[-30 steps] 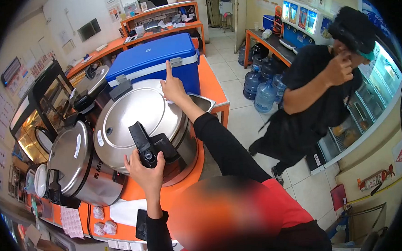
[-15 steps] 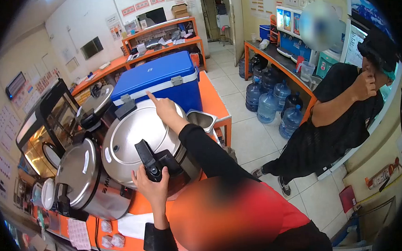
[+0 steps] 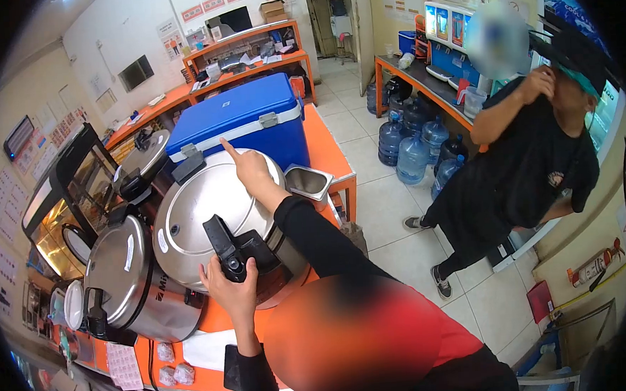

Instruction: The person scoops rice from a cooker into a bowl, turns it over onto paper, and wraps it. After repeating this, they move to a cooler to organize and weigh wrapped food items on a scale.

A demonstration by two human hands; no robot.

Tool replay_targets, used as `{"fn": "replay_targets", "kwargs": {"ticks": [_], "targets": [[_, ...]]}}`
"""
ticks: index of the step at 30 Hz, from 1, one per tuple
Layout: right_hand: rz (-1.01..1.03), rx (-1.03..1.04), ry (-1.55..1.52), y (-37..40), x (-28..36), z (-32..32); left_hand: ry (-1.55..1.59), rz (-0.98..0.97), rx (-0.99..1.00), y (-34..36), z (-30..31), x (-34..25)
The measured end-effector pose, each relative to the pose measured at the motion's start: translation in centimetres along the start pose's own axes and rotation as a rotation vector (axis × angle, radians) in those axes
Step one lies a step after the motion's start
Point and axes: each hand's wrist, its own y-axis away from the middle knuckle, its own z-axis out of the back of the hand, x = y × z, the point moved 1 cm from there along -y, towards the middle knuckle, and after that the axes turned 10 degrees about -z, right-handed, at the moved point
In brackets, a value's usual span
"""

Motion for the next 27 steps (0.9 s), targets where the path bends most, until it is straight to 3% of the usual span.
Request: {"fn": "replay_targets", "kwargs": {"ticks": [4, 12, 27], "targets": [[-0.035, -0.013, -0.206, -0.5, -0.2, -2.5, -0.014, 0.015, -0.025, 0.3, -0.4, 0.5], [-0.034, -0.023, -0.046, -0.3, -0.1, -1.5, -0.008, -0.070, -0.149, 0.4, -0.9, 0.8], [-0.007, 0.016, -0.149, -0.4, -0.7, -1.4, 0.040, -0.098, -0.115, -0.4, 0.1, -0.4]]}}
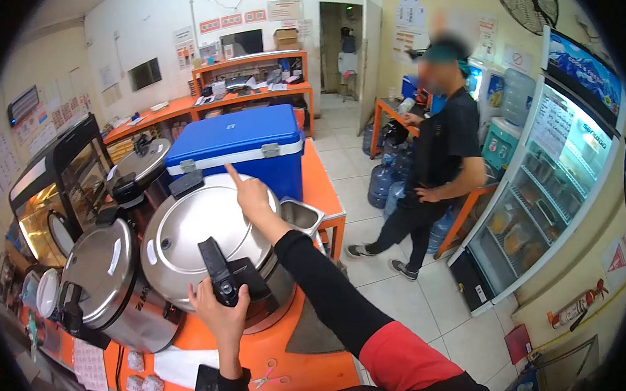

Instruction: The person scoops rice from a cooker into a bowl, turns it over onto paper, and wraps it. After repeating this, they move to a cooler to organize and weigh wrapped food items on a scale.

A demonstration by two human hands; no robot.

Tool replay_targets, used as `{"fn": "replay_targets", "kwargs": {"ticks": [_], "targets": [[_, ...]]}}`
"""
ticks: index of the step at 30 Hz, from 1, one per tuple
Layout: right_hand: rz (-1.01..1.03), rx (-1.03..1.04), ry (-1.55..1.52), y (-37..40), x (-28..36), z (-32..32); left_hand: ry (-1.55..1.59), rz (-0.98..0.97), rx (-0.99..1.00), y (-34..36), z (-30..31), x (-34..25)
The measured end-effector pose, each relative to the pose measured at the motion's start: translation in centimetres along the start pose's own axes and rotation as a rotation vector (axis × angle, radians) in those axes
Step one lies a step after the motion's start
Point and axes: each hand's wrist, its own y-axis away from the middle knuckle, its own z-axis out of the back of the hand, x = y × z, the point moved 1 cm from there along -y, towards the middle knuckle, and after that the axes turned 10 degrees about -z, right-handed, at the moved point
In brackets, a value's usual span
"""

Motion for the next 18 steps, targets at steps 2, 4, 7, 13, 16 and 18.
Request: {"fn": "replay_targets", "kwargs": {"ticks": [2, 4, 7, 13, 16, 18], "targets": [[0.023, 0.016, 0.036, 0.2, 0.0, -0.1, -0.011, -0.004, -0.022, 0.3, -0.3, 0.2], [0.049, 0.145, 0.026, -0.4, -0.3, 1.0, -0.011, -0.026, -0.017, 0.0, -0.2, 0.3], [0.039, 0.360, -0.092, -2.2, -2.1, 4.7, -0.029, -0.012, -0.049, -0.1, 0.0, -0.2], [-0.245, -0.060, -0.213, -5.7, -1.5, 5.4, 0.003, 0.017, 0.005, -0.4, 0.5, -0.3], [-0.163, 0.034, -0.045, -3.5, -2.3, 0.9, 0.030, 0.025, 0.025, -0.7, 0.7, -0.9], [-0.104, 0.110, -0.023, -3.2, -2.1, 0.6, 0.037, 0.032, 0.048, -0.5, 0.6, -0.5]]}}
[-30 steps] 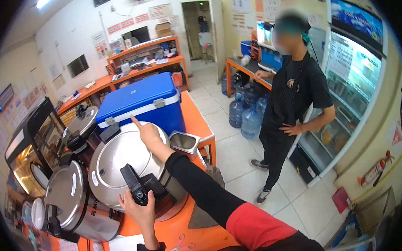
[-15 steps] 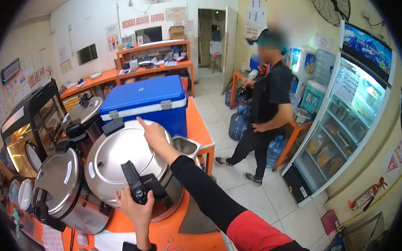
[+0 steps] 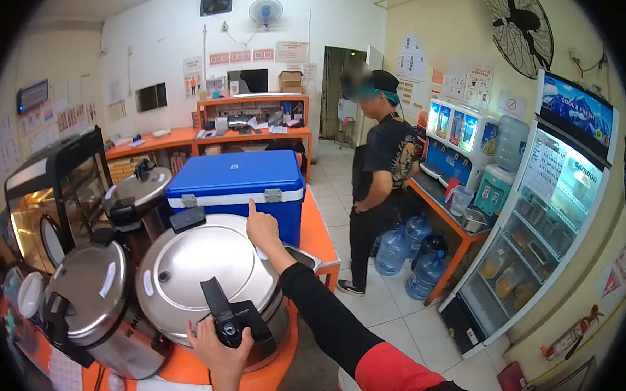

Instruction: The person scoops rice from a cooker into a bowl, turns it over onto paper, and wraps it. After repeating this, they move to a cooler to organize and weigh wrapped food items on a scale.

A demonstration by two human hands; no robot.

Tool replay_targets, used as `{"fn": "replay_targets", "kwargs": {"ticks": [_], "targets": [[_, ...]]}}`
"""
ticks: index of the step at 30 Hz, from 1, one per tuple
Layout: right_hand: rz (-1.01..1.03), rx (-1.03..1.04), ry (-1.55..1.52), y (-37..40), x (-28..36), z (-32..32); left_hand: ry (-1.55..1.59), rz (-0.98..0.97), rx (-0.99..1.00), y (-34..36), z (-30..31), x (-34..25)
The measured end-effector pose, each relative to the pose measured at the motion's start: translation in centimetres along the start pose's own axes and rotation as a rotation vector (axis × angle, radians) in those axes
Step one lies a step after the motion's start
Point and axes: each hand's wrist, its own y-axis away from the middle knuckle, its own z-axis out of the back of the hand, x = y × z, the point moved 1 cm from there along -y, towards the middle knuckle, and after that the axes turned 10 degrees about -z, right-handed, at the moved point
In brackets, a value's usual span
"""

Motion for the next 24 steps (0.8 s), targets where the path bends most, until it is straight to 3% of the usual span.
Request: {"fn": "replay_targets", "kwargs": {"ticks": [24], "targets": [[0.017, -0.019, -0.065, 0.1, -0.5, -0.1, 0.035, 0.013, -0.037, -0.4, 0.0, 0.0]]}}
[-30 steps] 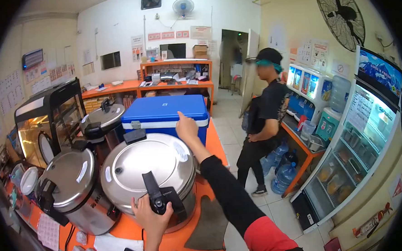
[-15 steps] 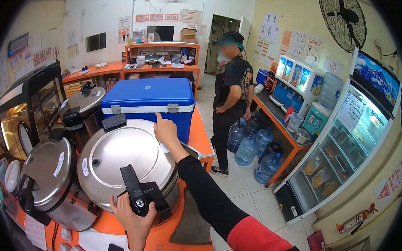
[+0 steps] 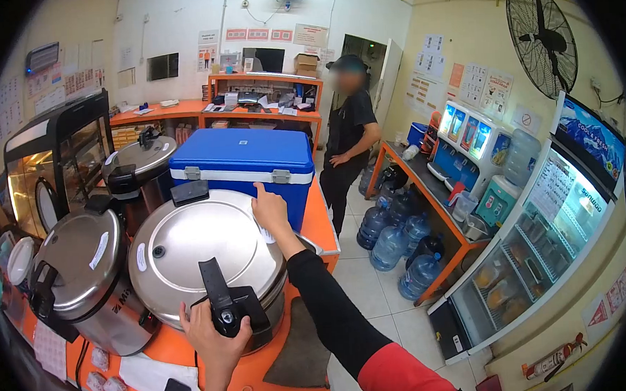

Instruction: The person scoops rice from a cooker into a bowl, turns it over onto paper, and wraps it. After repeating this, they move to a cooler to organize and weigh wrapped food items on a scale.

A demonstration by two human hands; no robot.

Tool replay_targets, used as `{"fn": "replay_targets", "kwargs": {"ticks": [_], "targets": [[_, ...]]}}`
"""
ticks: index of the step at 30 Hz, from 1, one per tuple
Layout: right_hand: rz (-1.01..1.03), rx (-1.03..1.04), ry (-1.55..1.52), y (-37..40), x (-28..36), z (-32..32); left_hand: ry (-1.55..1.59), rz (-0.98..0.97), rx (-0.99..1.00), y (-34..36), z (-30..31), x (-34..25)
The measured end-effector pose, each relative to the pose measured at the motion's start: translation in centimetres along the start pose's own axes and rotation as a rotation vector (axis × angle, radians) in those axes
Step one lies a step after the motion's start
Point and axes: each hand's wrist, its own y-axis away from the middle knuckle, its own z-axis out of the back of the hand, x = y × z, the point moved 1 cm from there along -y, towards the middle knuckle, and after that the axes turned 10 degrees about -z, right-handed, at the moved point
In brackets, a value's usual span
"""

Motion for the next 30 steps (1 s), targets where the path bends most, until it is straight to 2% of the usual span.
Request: {"fn": "replay_targets", "kwargs": {"ticks": [16, 22, 30], "targets": [[0.048, -0.043, 0.009, 0.30, 0.27, 0.49, -0.006, -0.018, 0.005, -0.02, -0.03, 0.10], [0.009, -0.006, -0.013, 0.15, 0.23, 0.42, -0.014, -0.021, 0.009, -0.03, -0.06, 0.16], [0.045, -0.028, 0.067, -0.50, -0.24, -0.35, -0.023, -0.031, 0.008, -0.03, -0.29, 0.32]]}}
